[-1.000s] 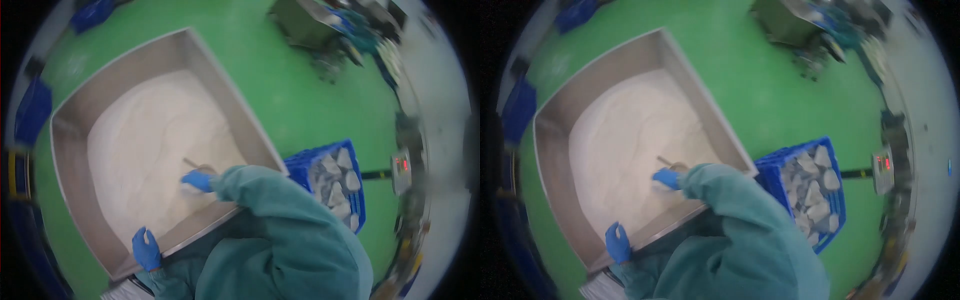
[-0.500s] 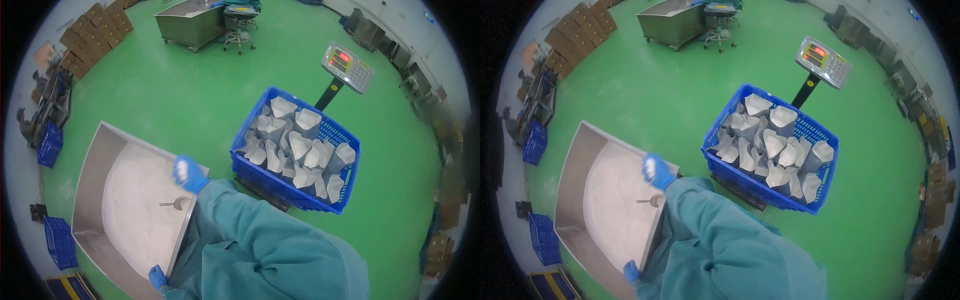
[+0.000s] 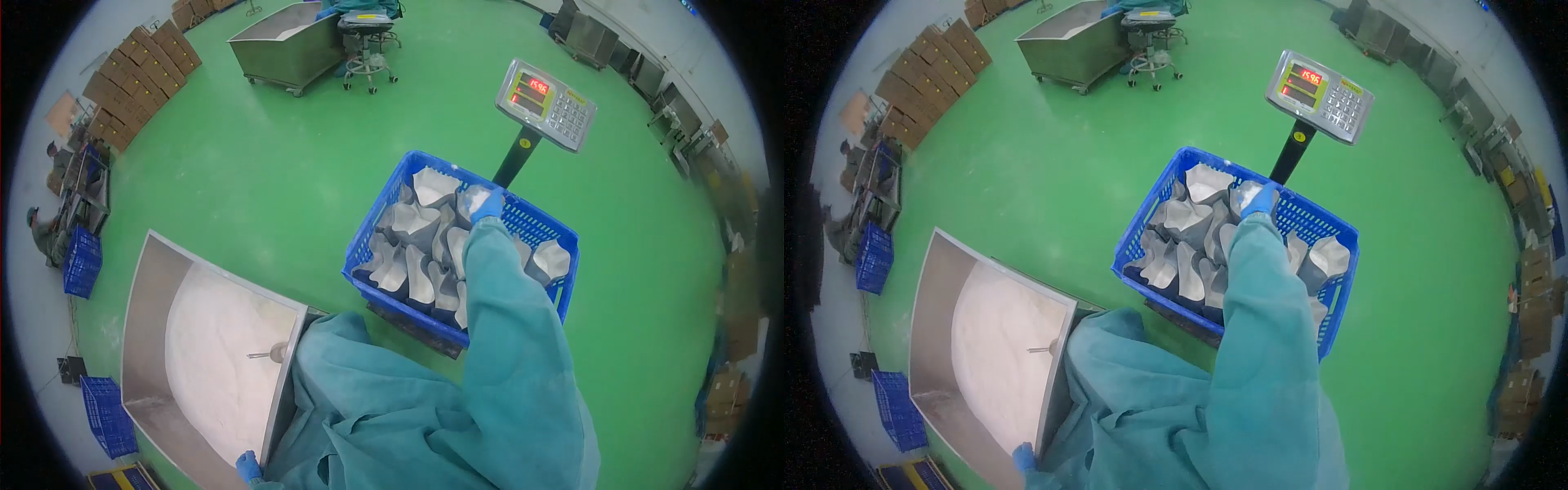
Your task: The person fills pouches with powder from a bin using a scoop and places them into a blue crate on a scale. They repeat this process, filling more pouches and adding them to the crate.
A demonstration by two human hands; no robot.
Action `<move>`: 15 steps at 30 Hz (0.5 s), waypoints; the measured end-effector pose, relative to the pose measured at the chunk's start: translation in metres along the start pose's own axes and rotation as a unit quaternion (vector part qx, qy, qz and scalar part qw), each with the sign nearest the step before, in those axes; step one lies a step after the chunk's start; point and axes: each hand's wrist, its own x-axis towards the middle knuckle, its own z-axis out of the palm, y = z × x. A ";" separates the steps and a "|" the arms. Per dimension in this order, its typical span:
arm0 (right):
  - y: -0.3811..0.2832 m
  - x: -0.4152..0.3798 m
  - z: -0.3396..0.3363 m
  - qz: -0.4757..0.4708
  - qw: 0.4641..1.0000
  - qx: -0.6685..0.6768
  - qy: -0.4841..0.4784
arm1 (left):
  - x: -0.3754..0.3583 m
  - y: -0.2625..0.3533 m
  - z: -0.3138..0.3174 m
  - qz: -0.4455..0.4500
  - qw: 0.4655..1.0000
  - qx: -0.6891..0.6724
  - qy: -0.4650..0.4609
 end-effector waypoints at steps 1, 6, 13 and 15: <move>-0.003 0.004 -0.002 0.088 0.989 -0.021 0.121 | 0.005 -0.006 0.003 -0.004 1.000 -0.004 0.007; -0.110 -0.037 0.077 0.325 0.850 -0.186 0.370 | 0.022 -0.032 0.021 0.044 0.997 -0.063 0.007; -0.111 -0.128 0.250 0.206 0.958 0.105 0.167 | 0.005 0.010 0.017 0.018 0.994 -0.109 0.008; -0.049 -0.168 0.310 0.036 0.992 -0.123 -0.007 | -0.001 0.018 0.019 0.036 0.991 -0.124 0.022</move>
